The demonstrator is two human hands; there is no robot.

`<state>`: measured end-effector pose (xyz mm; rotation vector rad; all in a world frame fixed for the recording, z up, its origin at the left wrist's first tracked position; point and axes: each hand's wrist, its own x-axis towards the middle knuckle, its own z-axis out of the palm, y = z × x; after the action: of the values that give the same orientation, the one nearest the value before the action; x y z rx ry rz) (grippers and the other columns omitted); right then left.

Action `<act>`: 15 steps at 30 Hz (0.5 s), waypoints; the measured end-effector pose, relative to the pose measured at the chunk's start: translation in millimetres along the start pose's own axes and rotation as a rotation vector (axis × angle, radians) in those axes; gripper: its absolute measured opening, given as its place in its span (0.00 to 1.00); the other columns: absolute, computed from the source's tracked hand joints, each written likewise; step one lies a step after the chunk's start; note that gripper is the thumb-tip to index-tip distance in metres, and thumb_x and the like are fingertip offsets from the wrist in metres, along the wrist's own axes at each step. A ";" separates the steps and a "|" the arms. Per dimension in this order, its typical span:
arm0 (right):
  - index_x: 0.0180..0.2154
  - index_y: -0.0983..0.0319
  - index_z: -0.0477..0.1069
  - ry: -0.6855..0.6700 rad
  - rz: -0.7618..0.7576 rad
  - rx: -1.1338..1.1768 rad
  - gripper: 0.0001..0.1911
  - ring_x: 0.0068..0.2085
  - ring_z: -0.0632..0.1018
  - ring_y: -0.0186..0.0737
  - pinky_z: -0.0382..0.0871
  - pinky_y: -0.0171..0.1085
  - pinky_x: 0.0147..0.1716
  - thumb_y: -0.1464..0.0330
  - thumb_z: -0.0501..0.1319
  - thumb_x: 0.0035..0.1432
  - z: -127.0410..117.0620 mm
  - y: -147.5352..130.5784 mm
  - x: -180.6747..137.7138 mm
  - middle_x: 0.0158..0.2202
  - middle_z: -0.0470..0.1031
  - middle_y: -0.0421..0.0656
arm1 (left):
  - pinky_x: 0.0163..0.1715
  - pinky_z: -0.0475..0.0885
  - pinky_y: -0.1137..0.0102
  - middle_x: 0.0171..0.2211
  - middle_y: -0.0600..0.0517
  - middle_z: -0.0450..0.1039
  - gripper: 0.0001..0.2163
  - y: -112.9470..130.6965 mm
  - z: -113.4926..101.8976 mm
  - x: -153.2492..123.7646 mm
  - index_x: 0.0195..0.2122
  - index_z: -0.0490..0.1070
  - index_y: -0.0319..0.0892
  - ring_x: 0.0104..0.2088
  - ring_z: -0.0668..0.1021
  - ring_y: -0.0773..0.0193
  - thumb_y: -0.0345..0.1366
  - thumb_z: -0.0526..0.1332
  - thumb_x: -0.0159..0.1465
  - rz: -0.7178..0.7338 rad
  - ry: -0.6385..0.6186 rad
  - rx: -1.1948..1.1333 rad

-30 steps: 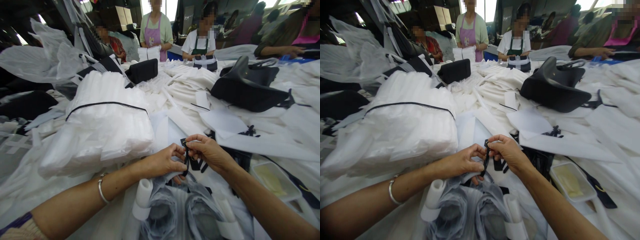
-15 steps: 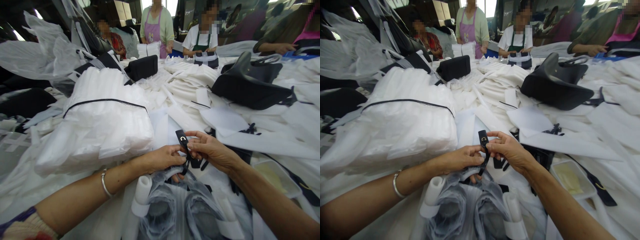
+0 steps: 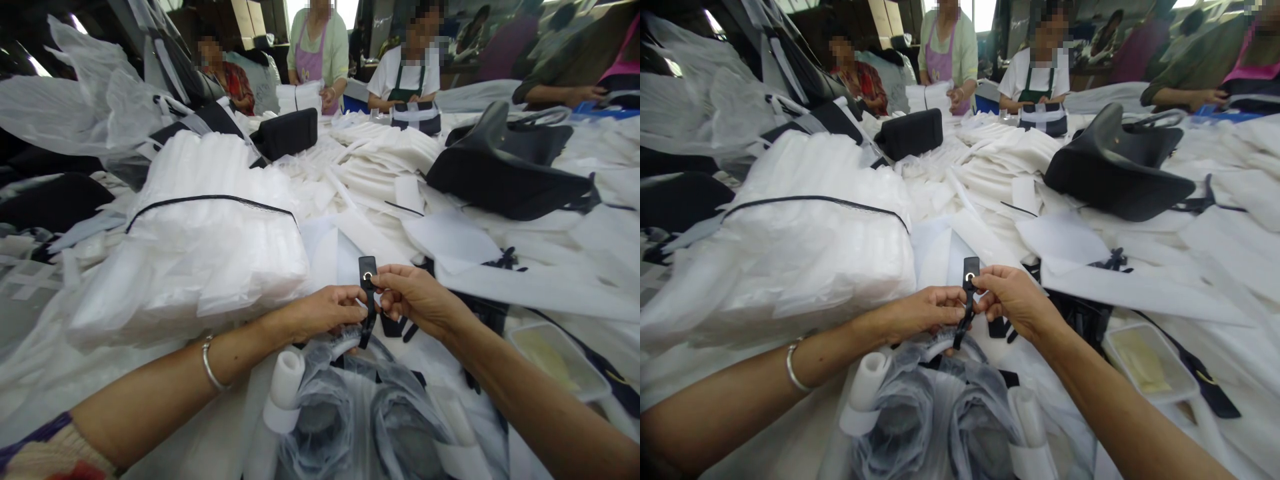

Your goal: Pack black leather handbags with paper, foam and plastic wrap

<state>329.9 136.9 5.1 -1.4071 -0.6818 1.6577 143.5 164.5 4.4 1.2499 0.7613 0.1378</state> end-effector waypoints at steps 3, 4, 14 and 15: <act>0.24 0.64 0.69 0.040 0.005 -0.022 0.07 0.16 0.72 0.30 0.62 0.26 0.09 0.71 0.66 0.49 -0.8 0.4 9.3 0.19 0.71 0.38 | 0.18 0.57 0.78 0.28 0.55 0.69 0.11 -0.5 1.2 -1.6 0.42 0.71 0.40 0.19 0.66 0.75 0.40 0.59 0.63 -0.052 -0.090 -0.089; 0.24 0.64 0.69 0.047 0.002 -0.018 0.07 0.16 0.72 0.30 0.62 0.26 0.10 0.72 0.66 0.49 -0.6 0.5 11.6 0.19 0.72 0.38 | 0.18 0.57 0.78 0.29 0.54 0.71 0.12 -0.5 1.3 -1.9 0.44 0.71 0.40 0.19 0.67 0.74 0.41 0.59 0.63 -0.070 -0.113 -0.114; 0.23 0.65 0.70 0.100 0.035 0.233 0.07 0.18 0.73 0.30 0.67 0.26 0.14 0.75 0.65 0.51 -2.7 5.5 12.3 0.19 0.73 0.41 | 0.15 0.53 0.79 0.23 0.57 0.73 0.17 1.5 -3.2 -3.1 0.50 0.69 0.42 0.15 0.67 0.75 0.32 0.59 0.59 -0.030 -0.053 -0.062; 0.23 0.65 0.70 0.106 0.048 0.244 0.07 0.18 0.73 0.30 0.67 0.26 0.14 0.75 0.65 0.52 -3.4 5.9 11.8 0.19 0.73 0.40 | 0.15 0.52 0.79 0.22 0.57 0.73 0.16 2.1 -2.5 -3.4 0.50 0.69 0.42 0.15 0.68 0.75 0.32 0.59 0.59 -0.045 -0.050 -0.062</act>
<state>331.5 143.6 -6.6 -1.3322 -0.3745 1.6297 140.1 165.6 7.5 1.1720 0.7361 0.0921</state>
